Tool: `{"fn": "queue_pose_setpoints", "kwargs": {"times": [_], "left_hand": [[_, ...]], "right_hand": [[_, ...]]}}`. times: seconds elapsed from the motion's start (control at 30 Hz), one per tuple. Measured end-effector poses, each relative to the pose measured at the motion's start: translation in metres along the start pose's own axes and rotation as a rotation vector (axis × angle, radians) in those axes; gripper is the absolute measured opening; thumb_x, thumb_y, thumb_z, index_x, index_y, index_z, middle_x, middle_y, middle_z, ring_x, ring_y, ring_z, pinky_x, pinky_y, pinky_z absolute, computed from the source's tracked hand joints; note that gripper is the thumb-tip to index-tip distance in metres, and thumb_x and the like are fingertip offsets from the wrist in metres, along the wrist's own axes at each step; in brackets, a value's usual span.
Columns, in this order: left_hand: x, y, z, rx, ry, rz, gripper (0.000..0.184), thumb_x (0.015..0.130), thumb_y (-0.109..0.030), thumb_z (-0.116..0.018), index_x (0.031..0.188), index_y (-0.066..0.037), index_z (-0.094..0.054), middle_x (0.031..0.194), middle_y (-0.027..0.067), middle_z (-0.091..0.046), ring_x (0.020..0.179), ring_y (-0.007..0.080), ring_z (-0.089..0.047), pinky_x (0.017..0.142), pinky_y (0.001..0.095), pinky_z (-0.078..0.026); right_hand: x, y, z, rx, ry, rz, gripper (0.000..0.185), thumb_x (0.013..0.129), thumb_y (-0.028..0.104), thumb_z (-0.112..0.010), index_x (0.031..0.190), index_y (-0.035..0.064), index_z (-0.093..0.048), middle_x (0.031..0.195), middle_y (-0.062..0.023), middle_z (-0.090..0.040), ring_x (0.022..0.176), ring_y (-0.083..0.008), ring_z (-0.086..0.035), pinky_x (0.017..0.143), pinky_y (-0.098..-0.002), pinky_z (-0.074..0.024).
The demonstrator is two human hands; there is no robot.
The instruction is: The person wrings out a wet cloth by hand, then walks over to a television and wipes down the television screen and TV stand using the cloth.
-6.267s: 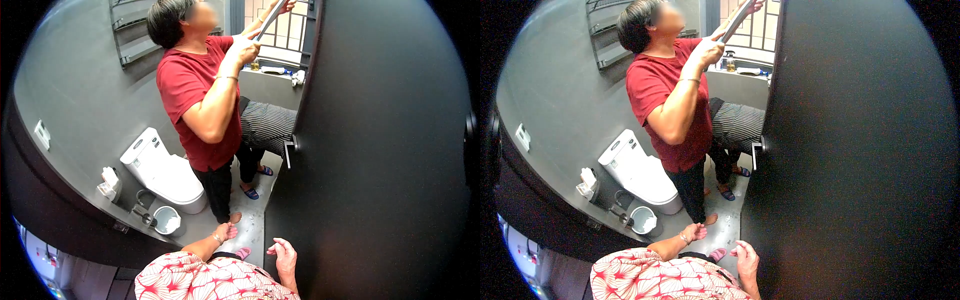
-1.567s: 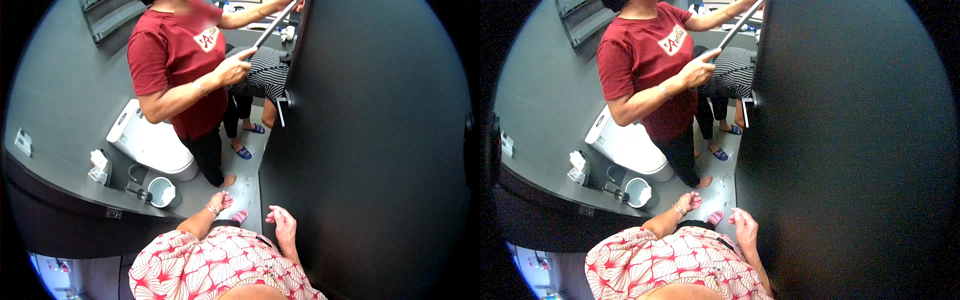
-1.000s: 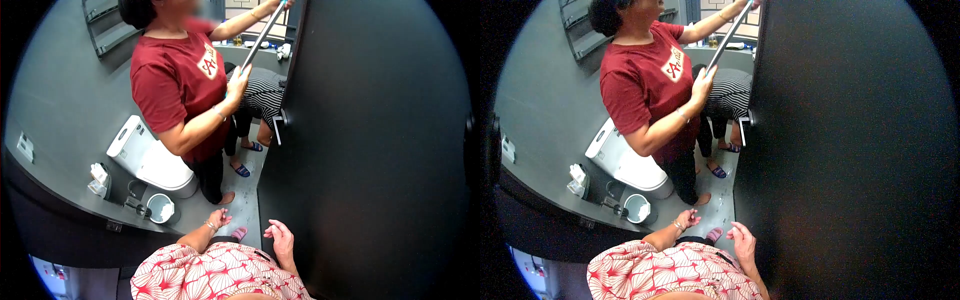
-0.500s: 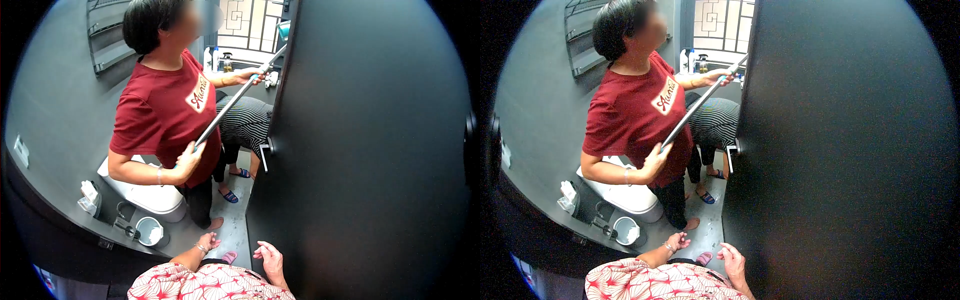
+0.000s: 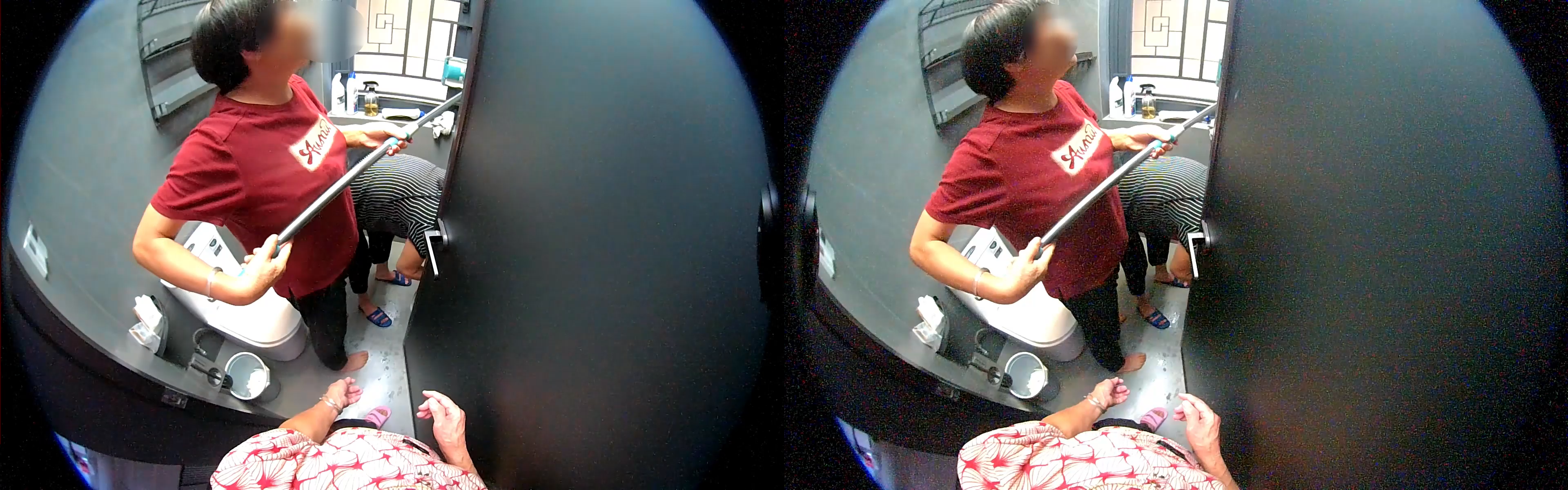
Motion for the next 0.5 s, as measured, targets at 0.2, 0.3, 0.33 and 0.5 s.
{"fn": "queue_pose_setpoints", "kwargs": {"times": [0.2,0.3,0.33,0.5], "left_hand": [[0.0002,-0.001,0.0031,0.004,0.006,0.019,0.019,0.087,-0.024,-0.04,0.096,-0.01,-0.047,0.086,0.0153,-0.057,0.079,0.0317,-0.057,0.062,0.0413,-0.049],[-0.0066,-0.0015,0.0001,0.012,-0.011,0.022,0.019,0.087,-0.025,-0.04,0.096,-0.01,-0.046,0.089,0.0157,-0.057,0.08,0.0318,-0.057,0.062,0.0412,-0.049],[-0.0077,-0.0024,-0.001,0.018,-0.016,0.019,0.019,0.087,-0.025,-0.04,0.097,-0.01,-0.046,0.091,0.0157,-0.056,0.08,0.0319,-0.057,0.062,0.0413,-0.049],[-0.0022,0.0009,0.0003,-0.002,-0.005,0.021,0.019,0.087,-0.025,-0.04,0.097,-0.01,-0.047,0.091,0.0153,-0.056,0.081,0.0318,-0.057,0.065,0.0427,-0.048]], "right_hand": [[-0.0039,0.0042,-0.0037,0.019,0.017,-0.001,0.023,0.085,0.009,-0.044,0.1,-0.003,-0.056,0.075,-0.0095,-0.06,0.064,-0.0129,-0.059,0.059,-0.0229,-0.0472],[-0.0057,0.0099,-0.0042,0.019,-0.001,0.002,0.021,0.086,0.008,-0.044,0.098,-0.0037,-0.056,0.072,-0.0084,-0.059,0.062,-0.0133,-0.058,0.058,-0.0231,-0.0477],[-0.0051,0.008,-0.0034,0.029,-0.005,0.002,0.021,0.086,0.008,-0.044,0.098,-0.0038,-0.056,0.072,-0.0085,-0.059,0.062,-0.0134,-0.058,0.058,-0.0231,-0.0477],[-0.0062,0.0083,-0.0036,0.041,-0.003,0.013,0.021,0.085,0.007,-0.044,0.097,-0.004,-0.057,0.072,-0.0089,-0.059,0.062,-0.0136,-0.058,0.058,-0.0232,-0.0477]]}}
Point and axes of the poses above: each hand's wrist, its own x-axis towards the middle knuckle, its own z-axis out of the back of the hand, y = z × x, the point moved 5 cm from there along x, towards the middle knuckle
